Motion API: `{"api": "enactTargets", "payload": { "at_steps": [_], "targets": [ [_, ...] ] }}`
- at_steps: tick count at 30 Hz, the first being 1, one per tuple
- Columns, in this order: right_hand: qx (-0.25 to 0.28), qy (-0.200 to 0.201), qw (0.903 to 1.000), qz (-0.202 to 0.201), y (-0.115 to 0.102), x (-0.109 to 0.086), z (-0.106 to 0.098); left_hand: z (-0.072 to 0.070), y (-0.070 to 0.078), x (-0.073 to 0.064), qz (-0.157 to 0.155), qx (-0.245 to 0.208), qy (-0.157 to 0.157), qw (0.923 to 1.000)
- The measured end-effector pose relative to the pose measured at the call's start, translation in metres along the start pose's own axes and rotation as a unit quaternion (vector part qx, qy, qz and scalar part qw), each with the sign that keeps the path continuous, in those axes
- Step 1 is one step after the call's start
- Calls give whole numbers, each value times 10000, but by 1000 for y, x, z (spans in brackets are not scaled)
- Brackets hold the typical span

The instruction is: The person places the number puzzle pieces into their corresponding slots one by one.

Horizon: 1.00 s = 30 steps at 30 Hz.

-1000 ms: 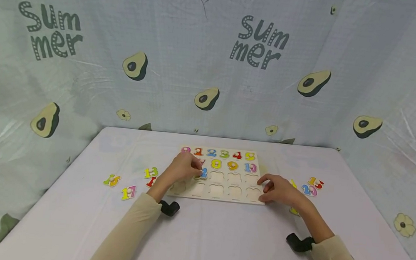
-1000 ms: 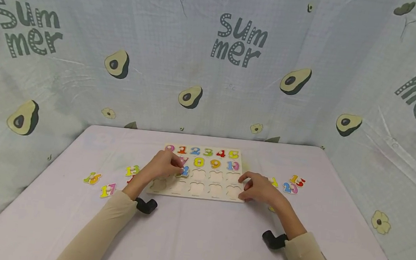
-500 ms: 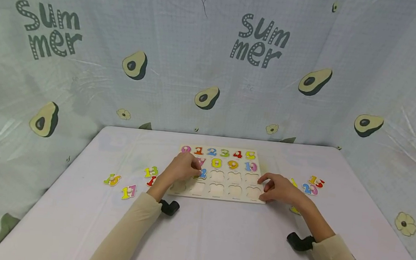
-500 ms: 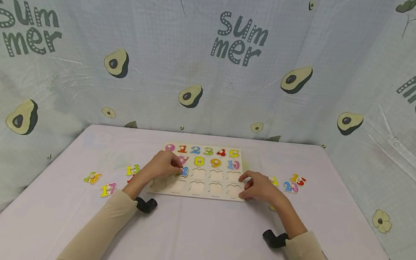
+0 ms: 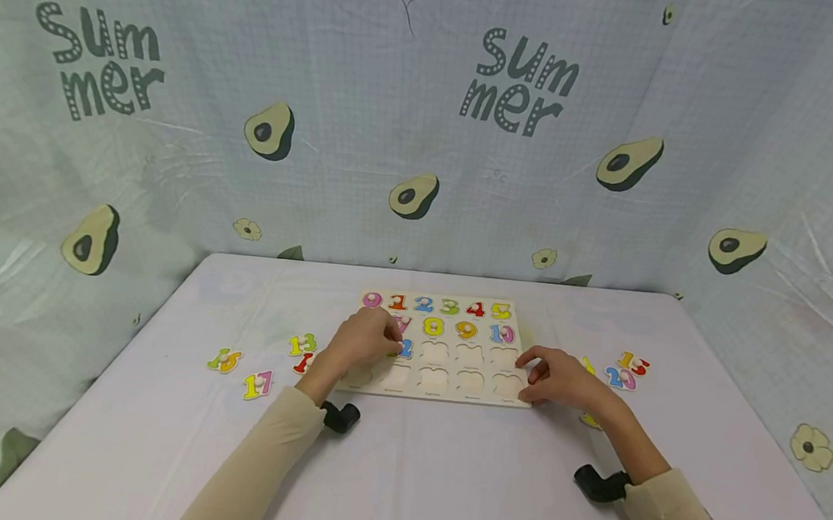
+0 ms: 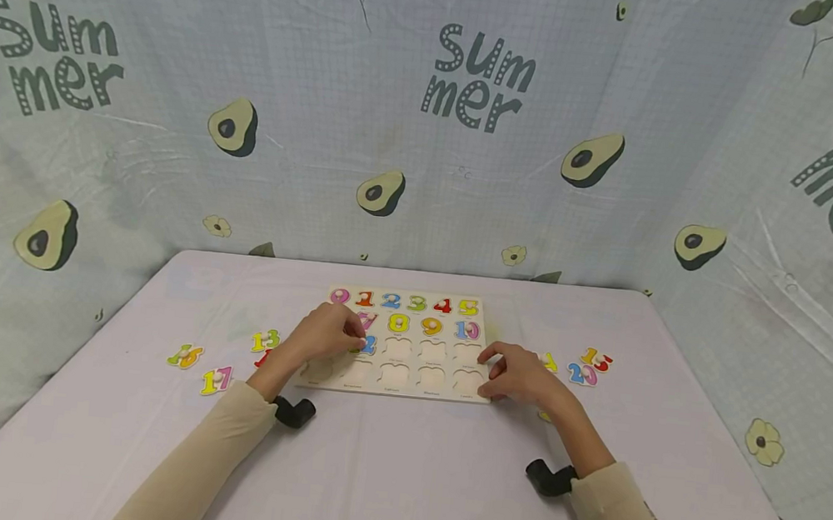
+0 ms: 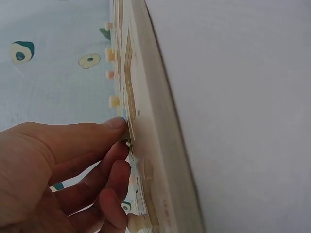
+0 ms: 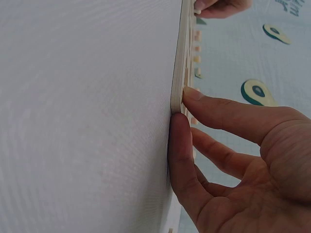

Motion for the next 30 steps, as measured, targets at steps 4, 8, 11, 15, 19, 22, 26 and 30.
{"api": "enactTargets", "payload": {
  "at_steps": [4,8,11,15,19,22,26,30],
  "targets": [
    [12,6,10000,-1,0,1,0,-1,-1,-1,-54,15,64,10000],
    [8,-15,10000,-42,-1,1,1,-1,-2,-1,-83,24,94,9999],
    [20,-28,9999,-96,-2,0,2,0,-2,-1,-65,23,84,9999],
    [56,-47,9999,-93,-1,-1,1,0,-1,-1,-32,28,62,10000],
    [61,-71,9999,-89,-3,-1,2,-3,1,-3,-36,12,74,10000],
    [50,-60,10000,-31,-2,-1,1,-8,6,-4,74,-69,132,9999],
    [50,-29,10000,66,1,-2,0,-21,18,-8,476,-387,281,9977],
    [55,-57,10000,-16,-1,-2,1,-38,24,-16,776,-707,480,9933]
  ]
}}
Point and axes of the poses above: each hand's wrist, its own x-axis towards the middle knuckle, its own z-axis out of the palm, y = z × x, the point moved 10 cm from there along x, towards the middle knuckle, and after that the axes turned 7 degrees about -x, right-handed, at the moved point
